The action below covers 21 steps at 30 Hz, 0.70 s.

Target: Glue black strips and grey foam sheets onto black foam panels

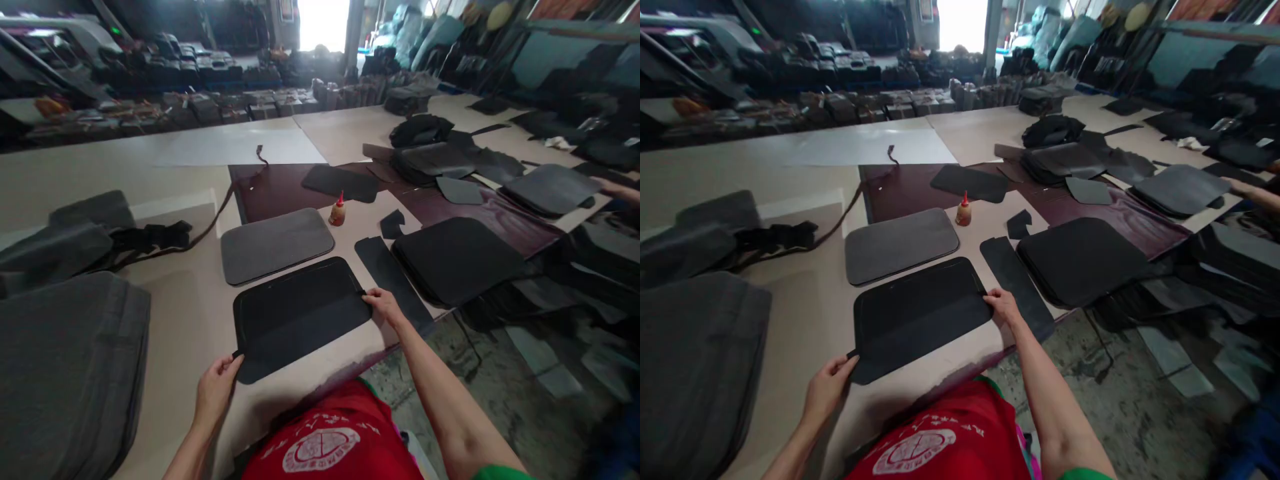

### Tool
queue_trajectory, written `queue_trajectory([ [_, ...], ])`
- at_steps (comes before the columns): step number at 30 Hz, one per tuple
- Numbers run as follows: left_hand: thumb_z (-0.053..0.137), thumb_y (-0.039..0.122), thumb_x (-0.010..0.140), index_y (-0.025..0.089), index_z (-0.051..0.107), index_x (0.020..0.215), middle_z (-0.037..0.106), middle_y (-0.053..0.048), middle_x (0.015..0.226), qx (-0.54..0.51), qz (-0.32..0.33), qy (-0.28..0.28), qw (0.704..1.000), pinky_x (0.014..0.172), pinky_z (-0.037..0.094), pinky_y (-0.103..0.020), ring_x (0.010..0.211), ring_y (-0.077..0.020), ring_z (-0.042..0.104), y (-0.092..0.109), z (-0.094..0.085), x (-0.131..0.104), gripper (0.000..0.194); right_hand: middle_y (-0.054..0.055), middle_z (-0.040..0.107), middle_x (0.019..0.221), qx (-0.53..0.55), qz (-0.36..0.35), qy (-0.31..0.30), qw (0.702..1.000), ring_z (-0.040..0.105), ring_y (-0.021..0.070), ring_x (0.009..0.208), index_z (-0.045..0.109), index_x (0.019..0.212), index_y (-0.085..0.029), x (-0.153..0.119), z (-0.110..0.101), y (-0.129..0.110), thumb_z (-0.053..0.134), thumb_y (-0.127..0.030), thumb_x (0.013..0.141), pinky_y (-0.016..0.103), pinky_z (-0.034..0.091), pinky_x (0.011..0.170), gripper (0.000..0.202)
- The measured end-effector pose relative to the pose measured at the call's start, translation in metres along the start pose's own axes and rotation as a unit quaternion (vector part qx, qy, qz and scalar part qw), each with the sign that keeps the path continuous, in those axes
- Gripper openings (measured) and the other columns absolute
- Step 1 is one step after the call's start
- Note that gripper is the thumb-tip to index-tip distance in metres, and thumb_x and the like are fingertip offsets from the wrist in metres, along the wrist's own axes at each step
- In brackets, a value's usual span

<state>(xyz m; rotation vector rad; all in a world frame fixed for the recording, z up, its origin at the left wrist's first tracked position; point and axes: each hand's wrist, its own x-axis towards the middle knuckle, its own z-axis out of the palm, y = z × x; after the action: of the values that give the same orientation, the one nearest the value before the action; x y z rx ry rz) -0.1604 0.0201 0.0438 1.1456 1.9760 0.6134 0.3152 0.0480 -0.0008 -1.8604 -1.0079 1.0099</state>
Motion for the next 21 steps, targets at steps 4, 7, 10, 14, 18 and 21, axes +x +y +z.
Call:
queue_trajectory([
  [4,0.066,0.069,0.059,0.014,0.069,0.093,0.073,-0.009,0.083,0.006,-0.013,-0.008,1.0,0.072,0.049,-0.035,0.081,-0.0291,0.067,0.002,0.001,0.002,0.065,-0.002,0.06,0.064,-0.004,0.005,0.006,1.0,0.052,0.0157,0.065,0.062,0.066,-0.02,0.004,-0.001,0.003,0.07,-0.044,0.062,0.026,0.038,0.062,0.026],
  [7,0.063,0.069,0.063,0.015,0.069,0.093,0.072,-0.007,0.08,0.024,-0.01,-0.024,0.999,0.071,0.049,-0.034,0.078,-0.0279,0.067,0.0,0.002,0.004,0.062,-0.002,0.061,0.065,-0.01,0.009,0.012,1.0,0.053,0.016,0.065,0.063,0.068,-0.02,0.007,0.0,0.009,0.07,-0.044,0.062,0.026,0.038,0.062,0.026],
  [10,0.062,0.068,0.065,0.016,0.069,0.092,0.072,-0.007,0.081,0.041,-0.004,-0.021,0.999,0.073,0.048,-0.035,0.08,-0.0282,0.066,-0.003,0.003,0.006,0.06,-0.001,0.062,0.066,-0.018,0.011,0.018,1.0,0.055,0.0166,0.066,0.065,0.07,-0.019,0.009,0.0,0.013,0.07,-0.043,0.062,0.026,0.038,0.062,0.025],
  [14,0.062,0.068,0.065,0.016,0.069,0.09,0.072,-0.007,0.08,0.049,0.003,-0.027,0.998,0.074,0.049,-0.035,0.081,-0.0289,0.066,-0.004,0.003,0.008,0.058,-0.001,0.064,0.068,-0.03,0.006,0.019,0.999,0.056,0.017,0.067,0.065,0.07,-0.02,0.009,0.001,0.013,0.069,-0.041,0.061,0.027,0.038,0.062,0.024],
  [18,0.062,0.069,0.066,0.017,0.069,0.09,0.072,-0.007,0.078,0.058,-0.006,-0.032,0.998,0.074,0.048,-0.035,0.079,-0.0283,0.065,-0.003,0.002,0.008,0.058,-0.002,0.062,0.065,-0.054,-0.003,0.021,0.998,0.055,0.0167,0.065,0.065,0.068,-0.02,0.007,0.0,0.011,0.07,-0.039,0.062,0.027,0.037,0.061,0.02],
  [21,0.063,0.068,0.064,0.017,0.068,0.087,0.071,-0.006,0.075,0.044,-0.001,-0.034,0.998,0.071,0.049,-0.034,0.077,-0.0276,0.065,-0.001,0.003,0.007,0.057,-0.002,0.062,0.066,-0.071,-0.009,0.025,0.997,0.055,0.0171,0.067,0.065,0.068,-0.021,0.006,0.0,0.011,0.069,-0.039,0.064,0.027,0.038,0.062,0.019],
])
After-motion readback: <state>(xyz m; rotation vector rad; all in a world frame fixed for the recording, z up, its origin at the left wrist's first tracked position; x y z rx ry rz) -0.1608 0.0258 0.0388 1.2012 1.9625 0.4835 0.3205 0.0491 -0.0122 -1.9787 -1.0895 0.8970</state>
